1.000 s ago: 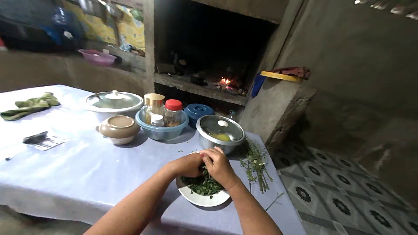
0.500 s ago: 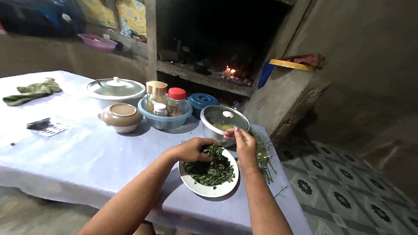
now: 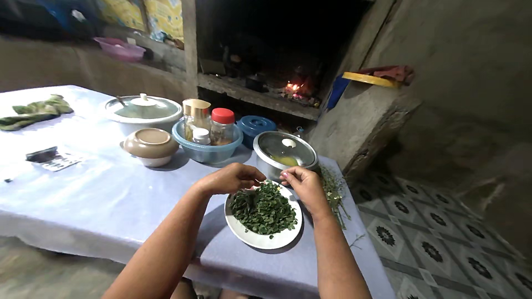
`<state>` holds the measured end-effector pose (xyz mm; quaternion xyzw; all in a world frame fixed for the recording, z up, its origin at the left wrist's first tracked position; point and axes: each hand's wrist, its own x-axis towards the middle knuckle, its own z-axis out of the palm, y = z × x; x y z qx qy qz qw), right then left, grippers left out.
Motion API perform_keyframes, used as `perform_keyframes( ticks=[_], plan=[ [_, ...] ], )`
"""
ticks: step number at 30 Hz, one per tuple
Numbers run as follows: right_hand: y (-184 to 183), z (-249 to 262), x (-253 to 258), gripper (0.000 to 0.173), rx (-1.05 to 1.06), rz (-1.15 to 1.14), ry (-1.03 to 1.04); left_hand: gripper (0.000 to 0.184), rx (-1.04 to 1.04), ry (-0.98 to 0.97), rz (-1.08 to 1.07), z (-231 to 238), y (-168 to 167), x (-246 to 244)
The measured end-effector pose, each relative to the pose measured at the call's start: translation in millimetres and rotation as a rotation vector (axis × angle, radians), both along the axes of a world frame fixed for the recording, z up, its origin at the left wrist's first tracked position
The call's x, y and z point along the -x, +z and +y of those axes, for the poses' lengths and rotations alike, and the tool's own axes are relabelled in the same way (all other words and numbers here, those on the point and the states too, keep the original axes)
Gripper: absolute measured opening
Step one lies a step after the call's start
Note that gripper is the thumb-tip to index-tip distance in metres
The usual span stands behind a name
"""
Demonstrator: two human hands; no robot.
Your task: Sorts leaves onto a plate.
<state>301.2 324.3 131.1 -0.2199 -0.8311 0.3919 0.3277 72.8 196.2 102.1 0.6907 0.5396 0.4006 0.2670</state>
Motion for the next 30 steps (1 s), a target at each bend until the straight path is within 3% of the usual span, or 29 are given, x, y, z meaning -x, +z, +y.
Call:
perform_keyframes(
  ticks=[4,11,14,17,22,30],
  plan=[
    [4.6,3.8,-3.9,0.019,-0.085,-0.353,0.048,0.022,0.111,0.026,0.187,-1.4,-3.4,7.0],
    [3.9,-12.1,-2.6,0.055,-0.275,-0.709,0.164,0.056,0.302,0.047,0.392,-4.7,-6.5,5.9],
    [-3.6,-21.9,9.5,0.049,-0.335,-0.746,0.148,0.055,0.289,0.05,0.473,-3.3,-4.2,-5.2],
    [-8.8,-26.5,17.8,0.034,-0.384,-0.8,0.113,0.042,0.229,0.019,0.499,2.1,-7.8,-12.1],
    [-9.0,-20.1,17.6,0.024,-0.358,-0.739,0.081,0.034,0.122,-0.003,0.462,3.3,-4.4,-16.3],
    [-2.7,-7.8,1.9,0.019,-0.201,-0.337,0.014,0.033,-0.034,0.049,0.18,-0.5,3.9,-15.9]
  ],
)
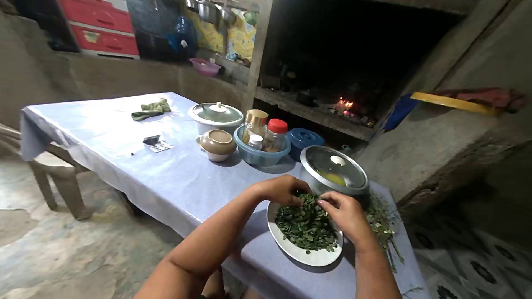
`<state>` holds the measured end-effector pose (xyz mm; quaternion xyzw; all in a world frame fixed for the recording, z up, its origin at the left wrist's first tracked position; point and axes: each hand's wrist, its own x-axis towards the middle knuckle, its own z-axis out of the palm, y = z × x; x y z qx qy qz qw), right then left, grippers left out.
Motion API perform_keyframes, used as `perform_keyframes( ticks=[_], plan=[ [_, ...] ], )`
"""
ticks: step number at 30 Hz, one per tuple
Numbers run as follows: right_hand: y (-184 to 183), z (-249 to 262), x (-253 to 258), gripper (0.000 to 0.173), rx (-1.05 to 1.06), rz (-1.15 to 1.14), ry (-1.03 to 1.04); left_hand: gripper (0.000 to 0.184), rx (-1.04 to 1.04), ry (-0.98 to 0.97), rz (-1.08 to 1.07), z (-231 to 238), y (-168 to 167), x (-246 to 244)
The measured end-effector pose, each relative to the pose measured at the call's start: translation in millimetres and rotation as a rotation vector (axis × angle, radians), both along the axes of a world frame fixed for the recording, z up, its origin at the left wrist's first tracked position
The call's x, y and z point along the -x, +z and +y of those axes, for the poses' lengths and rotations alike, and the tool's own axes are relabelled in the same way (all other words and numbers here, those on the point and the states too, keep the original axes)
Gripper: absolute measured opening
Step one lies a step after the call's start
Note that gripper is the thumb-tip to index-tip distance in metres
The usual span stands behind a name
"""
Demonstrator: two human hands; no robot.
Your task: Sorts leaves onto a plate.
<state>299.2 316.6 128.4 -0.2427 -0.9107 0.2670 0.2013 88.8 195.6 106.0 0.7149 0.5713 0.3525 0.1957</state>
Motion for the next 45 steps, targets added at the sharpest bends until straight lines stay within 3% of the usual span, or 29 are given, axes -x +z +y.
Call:
perform_keyframes(
  ticks=[13,28,37,41,45],
  plan=[
    [11.7,-3.1,-4.7,0.019,0.265,0.182,-0.018,0.026,0.025,0.017,-0.036,5.3,-6.0,6.8],
    [3.1,-10.1,6.4,0.017,0.316,0.352,-0.034,0.028,0.03,-0.102,-0.102,10.1,-12.0,-10.0],
    [-1.6,-10.4,9.5,0.016,0.319,0.387,-0.02,0.014,0.036,-0.08,-0.24,12.3,-12.1,-15.6],
    [3.4,-8.9,4.1,0.018,0.307,0.297,-0.018,0.014,0.026,-0.057,-0.175,6.6,-7.5,-7.7],
    [10.4,0.7,-6.7,0.027,0.249,-0.036,0.087,0.014,0.023,-0.054,-0.124,0.5,-2.6,1.6]
  ],
)
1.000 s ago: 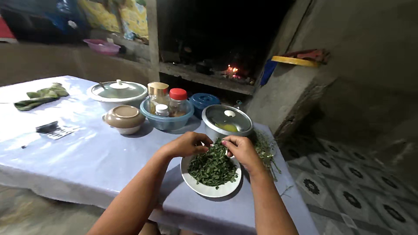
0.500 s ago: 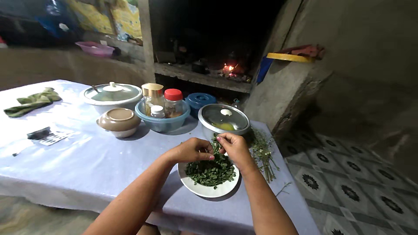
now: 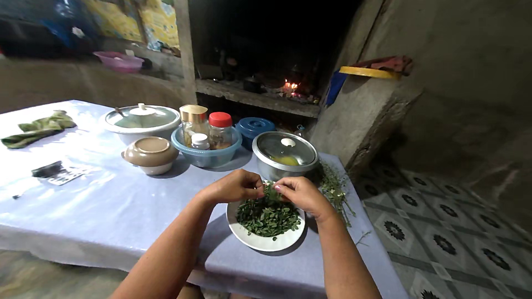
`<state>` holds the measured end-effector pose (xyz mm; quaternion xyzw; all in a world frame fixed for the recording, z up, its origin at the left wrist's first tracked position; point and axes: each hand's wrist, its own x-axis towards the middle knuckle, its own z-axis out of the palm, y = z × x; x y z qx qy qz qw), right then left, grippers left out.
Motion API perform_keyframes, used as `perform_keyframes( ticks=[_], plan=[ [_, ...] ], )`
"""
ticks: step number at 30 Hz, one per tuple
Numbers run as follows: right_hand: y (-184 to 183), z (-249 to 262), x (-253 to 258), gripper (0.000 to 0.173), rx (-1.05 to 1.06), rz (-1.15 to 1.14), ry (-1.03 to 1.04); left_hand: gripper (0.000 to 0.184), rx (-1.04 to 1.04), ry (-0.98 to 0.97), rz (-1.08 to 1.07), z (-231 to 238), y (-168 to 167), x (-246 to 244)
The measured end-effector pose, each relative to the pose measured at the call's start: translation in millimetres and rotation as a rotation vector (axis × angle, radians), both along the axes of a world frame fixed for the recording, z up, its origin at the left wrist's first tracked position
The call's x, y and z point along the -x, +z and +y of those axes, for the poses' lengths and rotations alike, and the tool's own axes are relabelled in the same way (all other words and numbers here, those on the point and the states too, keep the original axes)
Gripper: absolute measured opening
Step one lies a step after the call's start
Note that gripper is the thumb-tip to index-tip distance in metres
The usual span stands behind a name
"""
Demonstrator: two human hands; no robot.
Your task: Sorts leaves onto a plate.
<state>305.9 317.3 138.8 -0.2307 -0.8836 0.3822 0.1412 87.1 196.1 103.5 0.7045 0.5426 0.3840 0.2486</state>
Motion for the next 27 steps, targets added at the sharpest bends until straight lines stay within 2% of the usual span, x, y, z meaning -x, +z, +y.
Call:
perform_keyframes(
  ticks=[2,5,10,16,20,27],
  plan=[
    [-1.4,1.3,0.9,0.03,-0.079,-0.018,-0.013,0.013,0.0,0.003,0.01,-1.0,0.2,1.4],
    [-8.5,-0.1,7.4,0.029,-0.111,0.123,-0.044,0.013,0.009,0.006,0.035,-0.5,0.8,0.8],
    [-17.0,-11.7,15.4,0.03,-0.014,0.203,0.104,0.013,-0.045,0.007,0.006,-1.0,-0.1,-0.8],
    [-20.9,-22.3,22.1,0.038,0.124,0.248,0.044,0.011,-0.185,0.036,-0.068,-1.4,-1.5,-1.2],
    [-23.6,-24.2,24.2,0.027,0.154,0.367,0.017,0.01,-0.241,0.042,-0.066,1.2,-5.1,1.0],
    [-21.1,-16.4,19.5,0.012,0.12,0.41,0.069,0.015,-0.266,0.019,-0.062,2.3,-4.9,6.4]
  ],
)
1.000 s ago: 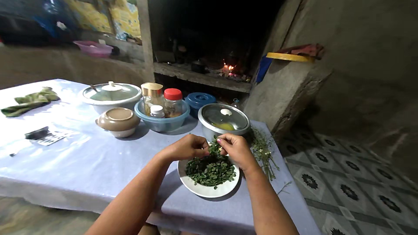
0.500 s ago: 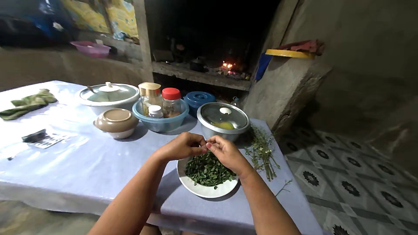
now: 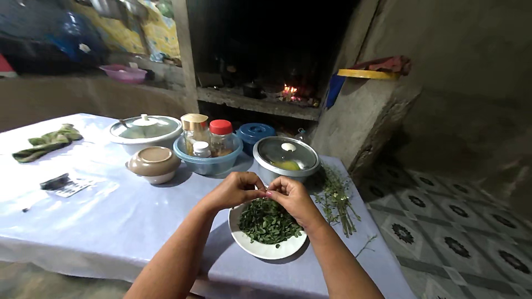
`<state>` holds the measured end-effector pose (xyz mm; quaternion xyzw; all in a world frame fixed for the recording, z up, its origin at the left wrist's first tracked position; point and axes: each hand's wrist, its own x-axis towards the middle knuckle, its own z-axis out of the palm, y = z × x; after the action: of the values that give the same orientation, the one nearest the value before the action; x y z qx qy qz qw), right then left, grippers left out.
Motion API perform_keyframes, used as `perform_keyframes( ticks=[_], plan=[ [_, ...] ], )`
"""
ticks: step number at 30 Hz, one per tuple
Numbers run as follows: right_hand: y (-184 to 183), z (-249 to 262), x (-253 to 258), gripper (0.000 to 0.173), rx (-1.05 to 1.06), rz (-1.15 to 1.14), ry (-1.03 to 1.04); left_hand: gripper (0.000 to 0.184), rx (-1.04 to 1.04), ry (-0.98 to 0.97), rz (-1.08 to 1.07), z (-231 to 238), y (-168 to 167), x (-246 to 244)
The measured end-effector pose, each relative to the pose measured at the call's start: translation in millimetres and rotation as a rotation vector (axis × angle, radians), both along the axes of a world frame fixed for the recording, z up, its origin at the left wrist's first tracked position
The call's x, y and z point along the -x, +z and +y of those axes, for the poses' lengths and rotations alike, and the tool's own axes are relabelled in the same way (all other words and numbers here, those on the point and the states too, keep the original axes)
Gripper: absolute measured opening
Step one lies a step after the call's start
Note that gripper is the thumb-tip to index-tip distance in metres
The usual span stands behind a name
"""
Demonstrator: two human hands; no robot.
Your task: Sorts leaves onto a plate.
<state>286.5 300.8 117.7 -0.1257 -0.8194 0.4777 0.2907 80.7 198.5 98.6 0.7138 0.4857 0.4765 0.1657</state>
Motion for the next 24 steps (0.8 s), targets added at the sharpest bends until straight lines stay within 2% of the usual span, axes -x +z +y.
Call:
perform_keyframes(
  ticks=[5,12,16,20,24],
  plan=[
    [-2.4,2.3,1.3,0.01,0.051,-0.017,0.076,0.015,0.007,-0.042,0.009,0.3,-0.5,1.9],
    [3.4,6.6,-3.8,0.008,0.156,0.033,0.123,0.015,0.0,0.0,0.02,-1.5,0.4,10.8],
    [5.7,6.4,-3.5,0.015,0.241,0.029,0.094,0.022,0.032,-0.005,0.012,-3.5,2.7,7.4],
    [2.5,4.8,-0.9,0.023,0.279,0.011,0.085,0.033,-0.04,-0.045,-0.004,2.1,-0.4,-1.0],
    [-0.2,5.1,-0.3,0.025,0.297,0.02,0.102,0.021,-0.088,-0.106,-0.045,3.4,-2.6,-4.1]
  ],
)
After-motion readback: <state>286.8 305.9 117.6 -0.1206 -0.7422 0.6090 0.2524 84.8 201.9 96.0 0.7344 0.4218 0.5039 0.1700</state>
